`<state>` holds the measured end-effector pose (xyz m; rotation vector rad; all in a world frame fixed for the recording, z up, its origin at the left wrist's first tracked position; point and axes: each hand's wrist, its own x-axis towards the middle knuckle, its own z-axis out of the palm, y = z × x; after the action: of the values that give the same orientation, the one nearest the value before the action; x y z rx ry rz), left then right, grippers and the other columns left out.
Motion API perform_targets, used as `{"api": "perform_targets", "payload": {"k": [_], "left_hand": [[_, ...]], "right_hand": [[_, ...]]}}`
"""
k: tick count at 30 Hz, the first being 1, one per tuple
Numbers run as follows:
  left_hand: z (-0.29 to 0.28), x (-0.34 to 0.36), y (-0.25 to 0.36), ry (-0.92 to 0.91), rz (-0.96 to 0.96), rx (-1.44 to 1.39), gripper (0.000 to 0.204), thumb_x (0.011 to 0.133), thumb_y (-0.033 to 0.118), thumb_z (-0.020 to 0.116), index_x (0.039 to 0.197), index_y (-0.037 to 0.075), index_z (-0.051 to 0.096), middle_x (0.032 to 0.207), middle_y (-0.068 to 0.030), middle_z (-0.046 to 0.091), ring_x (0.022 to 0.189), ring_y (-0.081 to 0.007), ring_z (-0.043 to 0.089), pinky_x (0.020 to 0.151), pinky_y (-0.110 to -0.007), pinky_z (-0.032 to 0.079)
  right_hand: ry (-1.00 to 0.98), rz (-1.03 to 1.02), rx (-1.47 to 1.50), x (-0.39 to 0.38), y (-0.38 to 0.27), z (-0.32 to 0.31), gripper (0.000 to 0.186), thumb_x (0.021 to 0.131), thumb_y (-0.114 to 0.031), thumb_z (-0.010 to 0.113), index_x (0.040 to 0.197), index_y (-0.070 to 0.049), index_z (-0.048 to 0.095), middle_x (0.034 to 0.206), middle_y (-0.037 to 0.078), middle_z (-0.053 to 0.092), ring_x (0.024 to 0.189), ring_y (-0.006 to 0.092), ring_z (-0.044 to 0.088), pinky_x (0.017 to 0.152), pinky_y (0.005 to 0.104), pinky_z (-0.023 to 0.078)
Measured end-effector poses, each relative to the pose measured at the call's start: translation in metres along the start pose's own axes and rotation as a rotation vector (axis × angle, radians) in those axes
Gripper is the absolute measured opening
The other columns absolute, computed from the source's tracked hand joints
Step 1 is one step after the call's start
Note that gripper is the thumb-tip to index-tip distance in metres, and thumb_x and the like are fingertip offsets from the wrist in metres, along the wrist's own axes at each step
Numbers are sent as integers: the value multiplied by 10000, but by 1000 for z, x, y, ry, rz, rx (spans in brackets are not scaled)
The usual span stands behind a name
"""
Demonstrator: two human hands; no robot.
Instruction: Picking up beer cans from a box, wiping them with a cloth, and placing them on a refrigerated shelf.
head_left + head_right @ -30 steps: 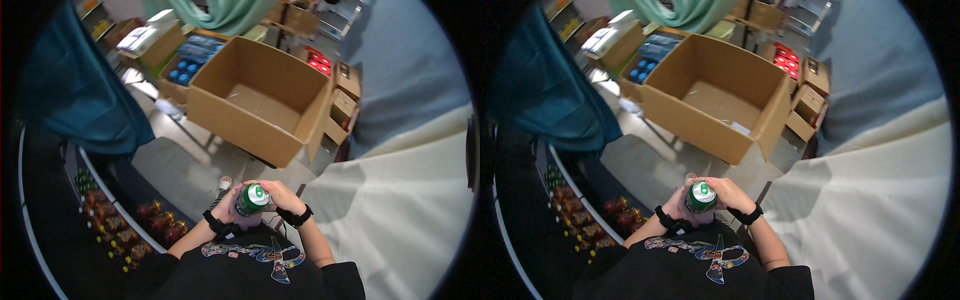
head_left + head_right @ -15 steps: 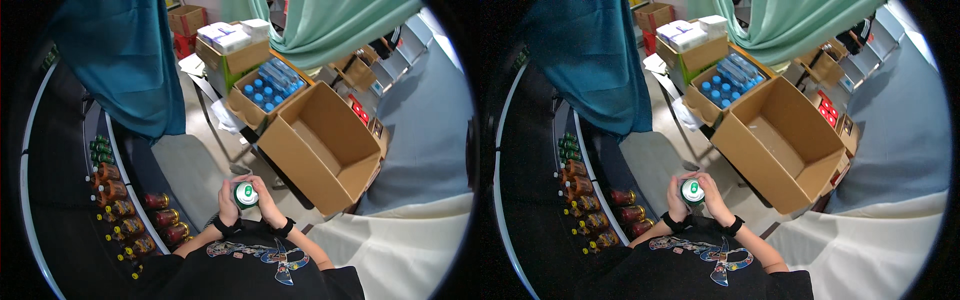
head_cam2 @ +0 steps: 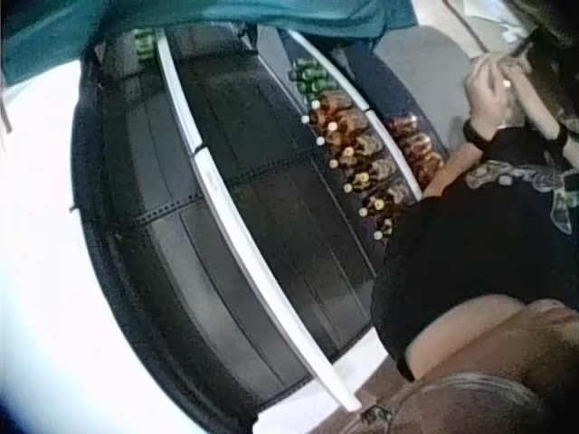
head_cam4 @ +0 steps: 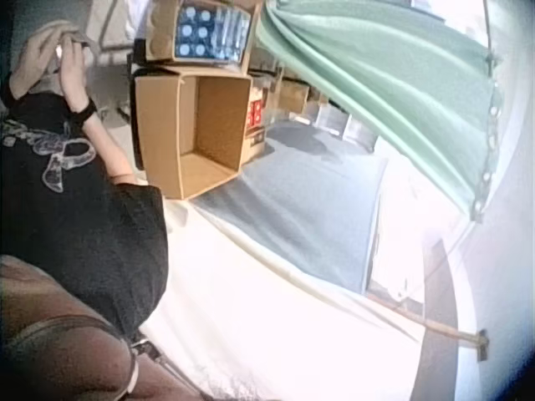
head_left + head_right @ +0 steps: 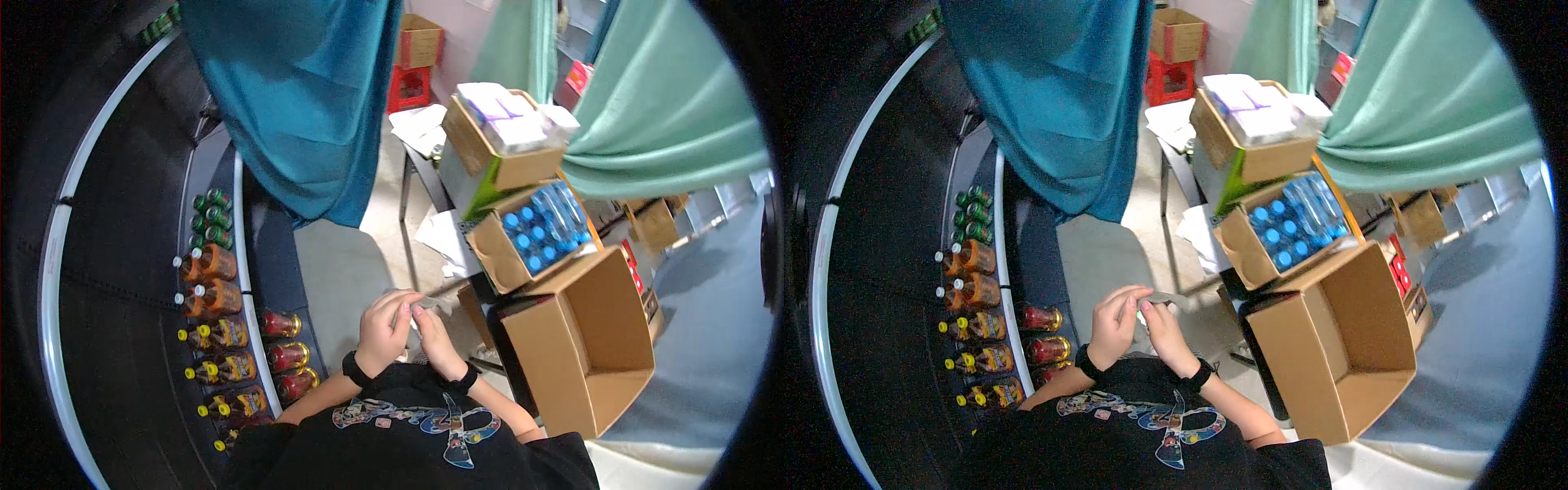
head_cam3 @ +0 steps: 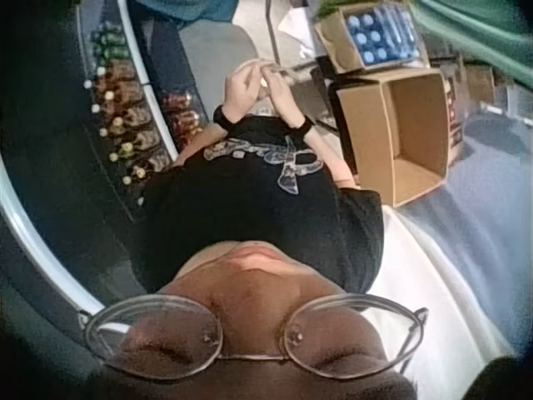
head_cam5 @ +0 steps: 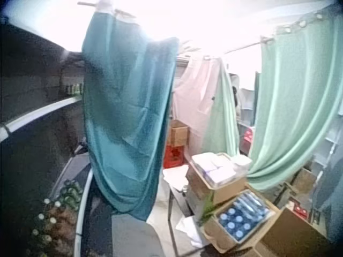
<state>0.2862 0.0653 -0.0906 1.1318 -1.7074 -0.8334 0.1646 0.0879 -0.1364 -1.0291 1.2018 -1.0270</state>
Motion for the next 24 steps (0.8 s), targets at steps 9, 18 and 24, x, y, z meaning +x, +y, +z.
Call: {"api": "perform_targets", "payload": {"k": [9, 18, 24], "left_hand": [[-27, 33, -42, 120, -289, -638, 534, 979, 292, 244, 1007, -86, 621, 1095, -191, 622, 1084, -255, 554, 966, -337, 393], [-22, 101, -96, 559, -399, -922, 525, 993, 326, 218, 1157, -71, 520, 1120, -153, 590, 1042, -214, 567, 935, -314, 422], [-50, 171, -130, 413, -586, -1583, 477, 958, 396, 291, 1203, 64, 532, 1144, -94, 602, 1051, -228, 577, 928, -359, 439]], "right_hand": [[-290, 53, -33, 70, -27, 8, 318, 939, -251, 493, 1028, 38, 591, 988, 110, 627, 893, 165, 584, 781, 281, 444], [-310, 67, 341, 176, -73, 33, 390, 980, -274, 355, 1140, 31, 537, 1091, 93, 582, 1019, 156, 529, 925, 269, 381], [-439, -32, 287, 257, -100, 39, 410, 981, -261, 338, 1157, 46, 544, 1123, 125, 601, 1028, 181, 562, 913, 279, 408]]}}
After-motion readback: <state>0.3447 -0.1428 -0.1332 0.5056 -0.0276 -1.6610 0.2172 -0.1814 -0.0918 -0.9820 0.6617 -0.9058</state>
